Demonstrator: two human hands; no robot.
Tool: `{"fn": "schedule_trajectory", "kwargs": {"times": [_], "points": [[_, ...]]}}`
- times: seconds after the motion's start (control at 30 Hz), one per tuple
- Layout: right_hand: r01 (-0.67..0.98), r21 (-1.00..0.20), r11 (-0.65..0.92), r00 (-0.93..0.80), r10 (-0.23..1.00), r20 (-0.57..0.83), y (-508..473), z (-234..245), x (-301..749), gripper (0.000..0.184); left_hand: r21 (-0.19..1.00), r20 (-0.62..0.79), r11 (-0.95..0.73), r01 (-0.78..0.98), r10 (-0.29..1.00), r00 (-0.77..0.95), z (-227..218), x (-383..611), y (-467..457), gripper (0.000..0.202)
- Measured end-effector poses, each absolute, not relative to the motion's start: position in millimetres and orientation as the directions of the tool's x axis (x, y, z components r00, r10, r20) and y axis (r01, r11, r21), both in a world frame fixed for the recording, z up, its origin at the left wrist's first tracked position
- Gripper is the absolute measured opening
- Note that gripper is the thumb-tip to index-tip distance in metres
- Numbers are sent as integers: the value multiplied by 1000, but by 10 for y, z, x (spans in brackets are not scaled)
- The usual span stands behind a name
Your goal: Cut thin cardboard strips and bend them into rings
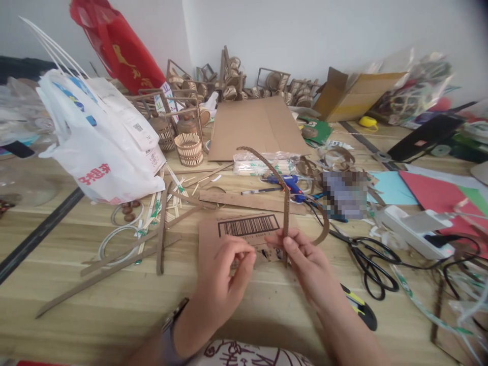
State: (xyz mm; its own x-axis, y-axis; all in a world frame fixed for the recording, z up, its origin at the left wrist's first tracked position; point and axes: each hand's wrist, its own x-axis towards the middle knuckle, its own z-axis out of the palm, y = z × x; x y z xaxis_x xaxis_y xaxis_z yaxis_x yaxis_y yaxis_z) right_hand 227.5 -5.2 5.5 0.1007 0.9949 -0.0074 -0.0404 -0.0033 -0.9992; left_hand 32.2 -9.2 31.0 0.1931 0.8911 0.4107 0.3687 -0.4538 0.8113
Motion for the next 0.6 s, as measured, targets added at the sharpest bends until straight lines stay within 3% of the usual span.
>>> {"fn": "schedule_trajectory", "kwargs": {"times": [0.07, 0.13, 0.37, 0.47, 0.53, 0.6], "points": [[-140, -989, -44, 73, 996, -55, -64, 91, 2195, 32, 952, 100, -179, 250, 948, 301, 248, 386, -68, 17], [-203, -976, -78, 33, 996, -86, -90, 122, 2114, 32, 989, -76, 21, 148, 924, 375, 181, 438, -38, 24], [-240, -959, -151, -96, 987, -132, -129, 104, 1938, 31, 968, -218, 252, -5, 847, 485, 135, 490, 7, 26], [-71, -996, -49, -33, 998, -46, -116, 96, 1983, 33, 935, -249, 338, -110, 843, 477, 144, 471, 47, 30], [181, -977, 113, 50, 991, 123, -132, 113, 2032, 25, 902, -264, 384, -196, 852, 452, 137, 454, 82, 34], [418, -862, 286, 35, 943, 330, -172, 141, 2065, 11, 872, -280, 411, -267, 865, 416, 128, 441, 110, 39]]}}
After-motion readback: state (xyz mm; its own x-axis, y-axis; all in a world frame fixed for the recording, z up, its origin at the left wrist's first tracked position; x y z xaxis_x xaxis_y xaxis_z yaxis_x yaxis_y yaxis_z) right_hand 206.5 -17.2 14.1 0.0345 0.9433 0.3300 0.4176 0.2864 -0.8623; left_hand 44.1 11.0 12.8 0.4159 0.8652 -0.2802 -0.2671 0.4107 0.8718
